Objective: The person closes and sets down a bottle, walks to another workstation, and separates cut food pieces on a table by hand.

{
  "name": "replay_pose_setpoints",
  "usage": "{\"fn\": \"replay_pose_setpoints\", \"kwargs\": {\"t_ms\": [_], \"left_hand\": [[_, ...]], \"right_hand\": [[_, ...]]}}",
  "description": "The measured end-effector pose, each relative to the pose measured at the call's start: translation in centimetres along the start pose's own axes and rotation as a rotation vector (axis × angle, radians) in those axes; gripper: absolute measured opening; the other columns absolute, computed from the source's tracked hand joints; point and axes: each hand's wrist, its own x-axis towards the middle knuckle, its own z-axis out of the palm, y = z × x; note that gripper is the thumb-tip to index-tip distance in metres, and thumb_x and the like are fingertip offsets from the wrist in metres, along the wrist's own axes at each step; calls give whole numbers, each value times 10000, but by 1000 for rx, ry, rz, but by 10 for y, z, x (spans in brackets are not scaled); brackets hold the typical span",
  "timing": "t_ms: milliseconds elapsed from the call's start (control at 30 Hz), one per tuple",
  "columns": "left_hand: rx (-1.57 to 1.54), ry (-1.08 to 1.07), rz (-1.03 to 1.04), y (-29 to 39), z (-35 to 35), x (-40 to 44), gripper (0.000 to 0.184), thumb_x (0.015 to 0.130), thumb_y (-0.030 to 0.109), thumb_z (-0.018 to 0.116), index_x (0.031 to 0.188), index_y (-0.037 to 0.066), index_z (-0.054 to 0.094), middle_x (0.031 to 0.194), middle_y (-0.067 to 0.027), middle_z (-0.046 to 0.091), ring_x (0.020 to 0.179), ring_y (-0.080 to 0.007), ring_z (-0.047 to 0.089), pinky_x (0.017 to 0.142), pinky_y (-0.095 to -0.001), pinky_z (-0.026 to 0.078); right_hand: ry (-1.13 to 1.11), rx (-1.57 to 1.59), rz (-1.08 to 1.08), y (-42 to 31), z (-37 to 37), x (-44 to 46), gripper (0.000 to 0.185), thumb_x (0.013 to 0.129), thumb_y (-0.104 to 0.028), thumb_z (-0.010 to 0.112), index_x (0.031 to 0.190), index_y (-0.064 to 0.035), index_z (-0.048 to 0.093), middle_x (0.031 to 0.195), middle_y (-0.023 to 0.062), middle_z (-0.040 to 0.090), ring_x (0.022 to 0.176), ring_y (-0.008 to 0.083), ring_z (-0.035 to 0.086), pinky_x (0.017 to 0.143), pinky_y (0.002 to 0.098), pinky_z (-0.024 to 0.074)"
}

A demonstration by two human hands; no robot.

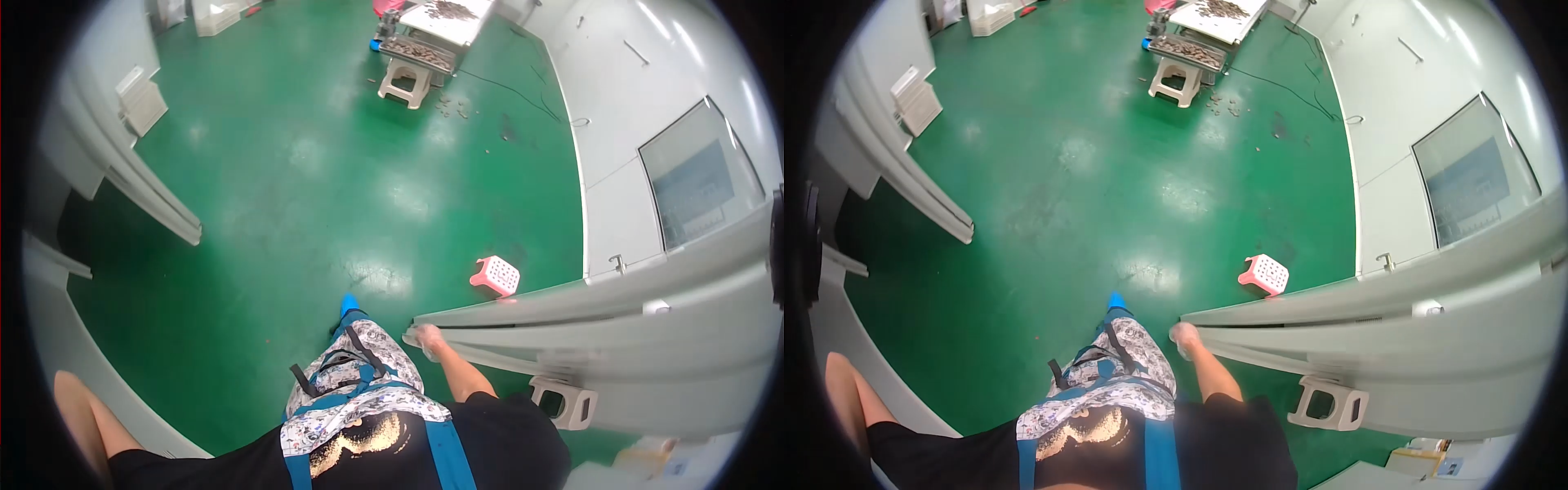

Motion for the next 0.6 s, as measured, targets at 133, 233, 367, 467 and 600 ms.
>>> {"fn": "replay_pose_setpoints", "kwargs": {"t_ms": [133, 233, 367, 467, 600], "left_hand": [[0, -10, -20, -101, 62, 12, 443, 1046, 250, 401, 1394, -15, 469, 1428, -183, 510, 1359, -292, 460, 1161, -447, 339], [76, -1, -101, -184, 102, 17, 439, 1045, 244, 401, 1390, -17, 471, 1423, -185, 513, 1357, -294, 463, 1159, -448, 342], [60, 12, -47, -293, 189, 75, 433, 1043, 236, 401, 1385, -20, 474, 1418, -187, 516, 1354, -296, 465, 1156, -449, 346], [69, -6, -63, -348, 233, 106, 429, 1042, 230, 401, 1381, -22, 477, 1414, -189, 519, 1351, -298, 467, 1154, -450, 349], [158, 61, 61, -372, 260, 156, 424, 1040, 222, 401, 1376, -24, 480, 1408, -191, 522, 1348, -301, 470, 1151, -451, 353]], "right_hand": [[-286, -659, -210, 3, -14, 74, 279, 890, -326, 565, 983, -132, 742, 1039, 99, 726, 974, 321, 687, 828, 430, 553], [-245, -424, -193, -38, -45, 149, 252, 802, -339, 597, 761, -115, 706, 873, 129, 712, 796, 306, 682, 666, 453, 516], [-145, -162, -85, -102, -102, 298, 271, 827, -300, 587, 863, -71, 729, 909, 169, 709, 852, 332, 675, 778, 448, 525], [-18, -64, -93, -194, -182, 390, 293, 859, -272, 597, 998, -57, 738, 996, 206, 707, 949, 357, 679, 866, 441, 522], [173, 202, -261, -308, -291, 454, 353, 898, -274, 600, 1166, -63, 692, 1154, 186, 688, 1086, 338, 654, 954, 406, 502]]}}
